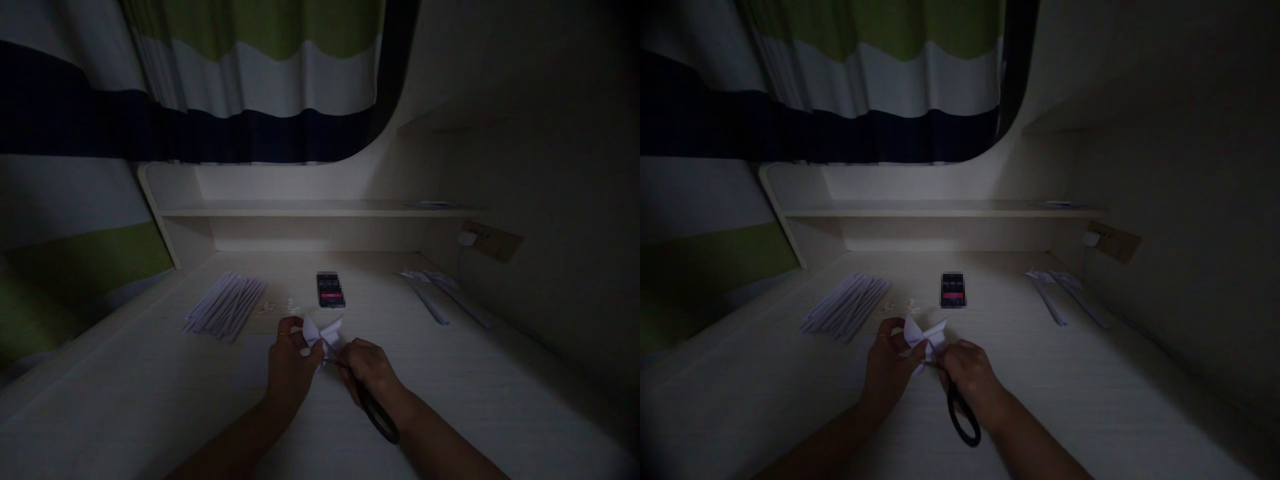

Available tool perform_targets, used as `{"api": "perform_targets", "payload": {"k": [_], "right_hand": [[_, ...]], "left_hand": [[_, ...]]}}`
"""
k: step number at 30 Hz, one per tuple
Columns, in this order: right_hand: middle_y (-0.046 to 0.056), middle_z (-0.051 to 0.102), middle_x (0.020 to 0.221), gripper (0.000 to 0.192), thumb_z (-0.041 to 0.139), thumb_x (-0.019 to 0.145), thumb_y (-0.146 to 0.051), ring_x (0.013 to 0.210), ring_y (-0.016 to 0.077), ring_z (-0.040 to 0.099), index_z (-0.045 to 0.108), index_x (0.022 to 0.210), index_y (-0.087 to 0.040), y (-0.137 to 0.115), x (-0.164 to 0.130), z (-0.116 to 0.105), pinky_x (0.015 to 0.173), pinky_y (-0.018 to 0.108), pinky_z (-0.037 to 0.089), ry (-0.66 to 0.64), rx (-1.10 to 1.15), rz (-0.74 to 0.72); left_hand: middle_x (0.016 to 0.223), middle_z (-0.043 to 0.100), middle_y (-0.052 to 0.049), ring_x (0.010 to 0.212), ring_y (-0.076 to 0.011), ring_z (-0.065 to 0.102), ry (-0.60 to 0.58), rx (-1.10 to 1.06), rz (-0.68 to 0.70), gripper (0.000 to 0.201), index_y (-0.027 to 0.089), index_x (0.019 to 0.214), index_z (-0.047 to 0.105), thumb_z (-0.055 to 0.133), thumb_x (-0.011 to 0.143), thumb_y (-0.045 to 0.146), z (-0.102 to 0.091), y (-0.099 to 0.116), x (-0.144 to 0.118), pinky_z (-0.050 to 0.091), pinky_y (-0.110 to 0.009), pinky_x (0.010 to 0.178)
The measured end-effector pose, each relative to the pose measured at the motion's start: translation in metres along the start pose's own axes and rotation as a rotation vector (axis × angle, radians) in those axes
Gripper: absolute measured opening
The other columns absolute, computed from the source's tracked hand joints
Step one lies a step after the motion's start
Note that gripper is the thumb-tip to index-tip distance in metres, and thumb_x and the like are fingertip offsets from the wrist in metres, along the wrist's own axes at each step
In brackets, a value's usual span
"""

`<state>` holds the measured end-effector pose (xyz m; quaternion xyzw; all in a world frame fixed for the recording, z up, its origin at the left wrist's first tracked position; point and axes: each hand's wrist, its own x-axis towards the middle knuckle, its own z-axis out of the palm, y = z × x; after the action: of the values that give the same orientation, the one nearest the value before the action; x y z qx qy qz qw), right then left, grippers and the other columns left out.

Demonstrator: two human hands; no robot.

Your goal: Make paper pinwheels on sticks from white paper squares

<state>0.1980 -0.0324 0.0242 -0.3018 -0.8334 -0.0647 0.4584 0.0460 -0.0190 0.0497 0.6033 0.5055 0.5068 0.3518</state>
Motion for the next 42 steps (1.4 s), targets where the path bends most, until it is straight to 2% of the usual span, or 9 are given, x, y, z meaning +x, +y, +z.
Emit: {"api": "perform_targets", "payload": {"k": [3, 6, 14, 19, 25, 31, 34, 37, 42], "right_hand": [[0.002, 0.056, 0.061, 0.012, 0.041, 0.079, -0.013, 0.052, 0.0128, 0.049, 0.049, 0.072, -0.019, 0.005, 0.002, -0.006, 0.054, 0.026, 0.041, -0.063, -0.007, -0.107], [0.003, 0.057, 0.06, 0.01, 0.042, 0.078, -0.014, 0.053, 0.0129, 0.051, 0.049, 0.072, -0.019, 0.001, 0.003, -0.004, 0.052, 0.025, 0.042, 0.01, 0.044, -0.061], [-0.005, 0.049, 0.044, 0.025, 0.049, 0.078, -0.031, 0.037, 0.008, 0.045, 0.045, 0.057, -0.019, -0.03, 0.007, 0.011, 0.038, 0.018, 0.035, 0.195, 0.49, 0.82], [-0.005, 0.048, 0.041, 0.027, 0.05, 0.078, -0.035, 0.037, 0.0089, 0.045, 0.043, 0.058, -0.019, -0.04, 0.013, 0.018, 0.042, 0.02, 0.037, 0.328, 0.734, 0.958], [-0.004, 0.05, 0.044, 0.025, 0.047, 0.08, -0.03, 0.04, 0.0091, 0.047, 0.044, 0.058, -0.019, -0.034, 0.008, 0.019, 0.043, 0.02, 0.037, 0.267, 0.57, 0.836], [0.002, 0.055, 0.058, 0.012, 0.042, 0.078, -0.014, 0.052, 0.0128, 0.05, 0.049, 0.069, -0.019, -0.002, 0.002, 0.004, 0.05, 0.024, 0.04, 0.096, 0.102, 0.041], [0.004, 0.058, 0.065, 0.011, 0.041, 0.08, -0.014, 0.057, 0.0135, 0.051, 0.05, 0.076, -0.018, 0.011, 0.003, -0.004, 0.057, 0.026, 0.043, -0.038, 0.075, -0.137], [0.003, 0.059, 0.064, 0.012, 0.043, 0.081, -0.019, 0.056, 0.013, 0.051, 0.05, 0.071, -0.019, 0.012, 0.003, -0.005, 0.057, 0.026, 0.043, -0.057, 0.128, -0.086], [0.0, 0.054, 0.054, 0.016, 0.047, 0.079, -0.021, 0.045, 0.0103, 0.049, 0.047, 0.064, -0.019, -0.009, -0.001, 0.01, 0.043, 0.02, 0.039, 0.158, 0.186, 0.298]], "left_hand": [[0.068, 0.068, -0.002, 0.059, -0.018, 0.064, -0.003, 0.013, 0.0, 0.034, 0.02, 0.09, 0.04, 0.059, 0.062, 0.024, -0.001, 0.002, -0.001, 0.047, -0.026, 0.052], [0.068, 0.068, -0.002, 0.059, -0.0185, 0.064, 0.003, 0.032, 0.003, 0.034, 0.02, 0.089, 0.04, 0.06, 0.061, 0.024, -0.001, 0.003, -0.001, 0.047, -0.026, 0.053], [0.068, 0.068, -0.001, 0.062, -0.0183, 0.065, 0.065, 0.071, 0.031, 0.031, 0.022, 0.087, 0.04, 0.059, 0.063, 0.025, 0.0, 0.007, -0.002, 0.047, -0.026, 0.057], [0.068, 0.068, 0.0, 0.062, -0.0172, 0.065, 0.08, 0.082, 0.017, 0.031, 0.022, 0.088, 0.039, 0.057, 0.063, 0.025, 0.0, 0.007, -0.003, 0.046, -0.025, 0.056], [0.068, 0.068, 0.0, 0.061, -0.017, 0.065, 0.088, 0.123, 0.03, 0.031, 0.022, 0.087, 0.04, 0.058, 0.063, 0.027, 0.0, 0.006, -0.003, 0.046, -0.024, 0.056], [0.066, 0.068, 0.001, 0.059, -0.0169, 0.064, 0.039, 0.149, 0.049, 0.028, 0.022, 0.087, 0.04, 0.056, 0.063, 0.024, -0.001, 0.009, -0.003, 0.045, -0.024, 0.054], [0.065, 0.068, 0.001, 0.058, -0.0169, 0.064, 0.022, 0.153, 0.046, 0.028, 0.022, 0.087, 0.04, 0.055, 0.064, 0.023, -0.001, 0.011, -0.003, 0.044, -0.024, 0.052], [0.065, 0.067, 0.0, 0.057, -0.0169, 0.064, 0.002, 0.147, 0.031, 0.028, 0.022, 0.087, 0.04, 0.055, 0.064, 0.023, -0.001, 0.012, -0.004, 0.044, -0.024, 0.051], [0.067, 0.068, -0.001, 0.061, -0.0176, 0.064, 0.046, 0.124, 0.023, 0.029, 0.022, 0.087, 0.04, 0.056, 0.063, 0.024, -0.001, 0.011, -0.003, 0.046, -0.025, 0.054]]}}
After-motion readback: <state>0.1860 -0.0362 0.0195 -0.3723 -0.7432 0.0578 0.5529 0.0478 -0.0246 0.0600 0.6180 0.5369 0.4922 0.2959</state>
